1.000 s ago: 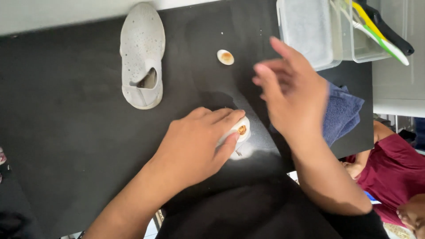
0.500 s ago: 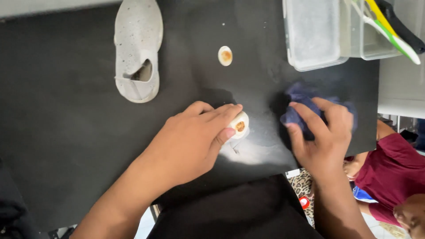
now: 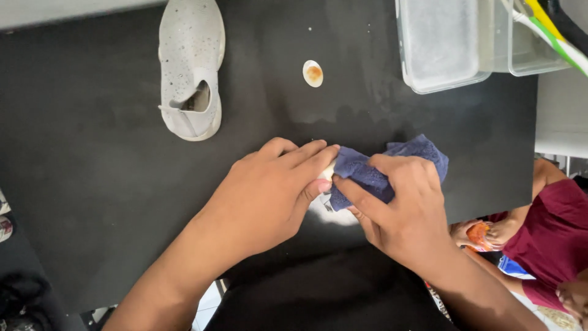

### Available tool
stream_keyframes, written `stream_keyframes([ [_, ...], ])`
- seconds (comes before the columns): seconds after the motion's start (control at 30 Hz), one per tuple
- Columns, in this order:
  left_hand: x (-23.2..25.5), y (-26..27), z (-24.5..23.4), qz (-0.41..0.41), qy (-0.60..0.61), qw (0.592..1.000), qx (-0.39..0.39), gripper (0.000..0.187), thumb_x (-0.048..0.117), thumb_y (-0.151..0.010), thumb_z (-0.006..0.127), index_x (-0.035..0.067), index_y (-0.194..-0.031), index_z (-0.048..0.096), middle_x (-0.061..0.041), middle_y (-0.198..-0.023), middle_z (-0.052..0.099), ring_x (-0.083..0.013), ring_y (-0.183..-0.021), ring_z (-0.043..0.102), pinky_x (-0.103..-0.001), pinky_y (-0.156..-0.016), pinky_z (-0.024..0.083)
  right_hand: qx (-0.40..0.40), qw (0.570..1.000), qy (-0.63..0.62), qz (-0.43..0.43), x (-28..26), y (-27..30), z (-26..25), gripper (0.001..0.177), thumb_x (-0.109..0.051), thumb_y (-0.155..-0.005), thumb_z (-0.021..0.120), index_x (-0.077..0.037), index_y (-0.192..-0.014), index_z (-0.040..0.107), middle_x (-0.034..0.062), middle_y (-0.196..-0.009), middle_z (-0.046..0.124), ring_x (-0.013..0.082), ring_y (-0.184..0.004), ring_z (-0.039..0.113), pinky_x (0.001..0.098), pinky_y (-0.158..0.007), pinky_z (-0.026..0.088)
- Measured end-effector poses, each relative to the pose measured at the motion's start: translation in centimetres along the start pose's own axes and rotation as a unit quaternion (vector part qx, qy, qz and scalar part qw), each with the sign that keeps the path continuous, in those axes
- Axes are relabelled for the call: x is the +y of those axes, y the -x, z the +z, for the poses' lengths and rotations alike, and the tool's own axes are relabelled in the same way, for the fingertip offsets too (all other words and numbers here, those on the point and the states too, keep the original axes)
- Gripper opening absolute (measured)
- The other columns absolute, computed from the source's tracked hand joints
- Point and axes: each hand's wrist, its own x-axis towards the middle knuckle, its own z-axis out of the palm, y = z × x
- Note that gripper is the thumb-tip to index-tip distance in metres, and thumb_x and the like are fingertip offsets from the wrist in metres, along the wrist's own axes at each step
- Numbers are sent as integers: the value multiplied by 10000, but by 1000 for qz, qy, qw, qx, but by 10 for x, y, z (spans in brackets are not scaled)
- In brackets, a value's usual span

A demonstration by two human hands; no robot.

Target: A person is performing a detailed cleaning of white shoes using a toothbrush, a small scrub brush, and cleaning solution.

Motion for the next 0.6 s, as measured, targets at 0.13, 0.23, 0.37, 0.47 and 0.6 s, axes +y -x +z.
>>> stream_keyframes([
  [0.13,1,-2,-6,-25,4,999,-32,447,280,-1027,470,135,-1443,549,-15,-1444,626,-291,-1068,583,-488,-675,564,-19,998,50,20,15,1,-9,241,-305,-993,679,-301,-1229,727,133,-1183,596,357,-984,592,520,-834,429],
  [0.23,2,-3,-10,-46,24,997,-55,451,276,-1021,456,137,-1443,536,25,-1441,620,-279,-1063,581,-500,-631,567,-11,999,24,41,25,3,-14,302,-383,-1009,669,-212,-1252,724,158,-1188,589,355,-991,572,519,-894,441],
  [0.37,4,-6,-15,-47,29,996,-63,436,268,-1022,451,134,-1429,532,45,-1438,610,-282,-1022,577,-517,-557,567,-14,997,-72,11,17,5,-8,401,-358,-950,673,-227,-1328,690,159,-1155,592,329,-1015,596,493,-923,479],
  [0.47,1,-2,-8,-20,23,999,-33,436,256,-1030,465,103,-1430,548,-37,-1427,634,-296,-1048,591,-476,-634,569,0,999,-33,-4,8,3,6,365,-375,-1001,610,-256,-1338,684,130,-1117,605,272,-970,627,450,-875,481],
  [0.6,0,-2,-8,-22,21,999,-29,432,261,-1030,469,108,-1424,555,-3,-1424,634,-282,-1029,591,-464,-624,569,-10,1000,-19,8,7,8,12,389,-411,-1011,601,-294,-1378,648,131,-1128,595,275,-972,605,465,-893,471],
])
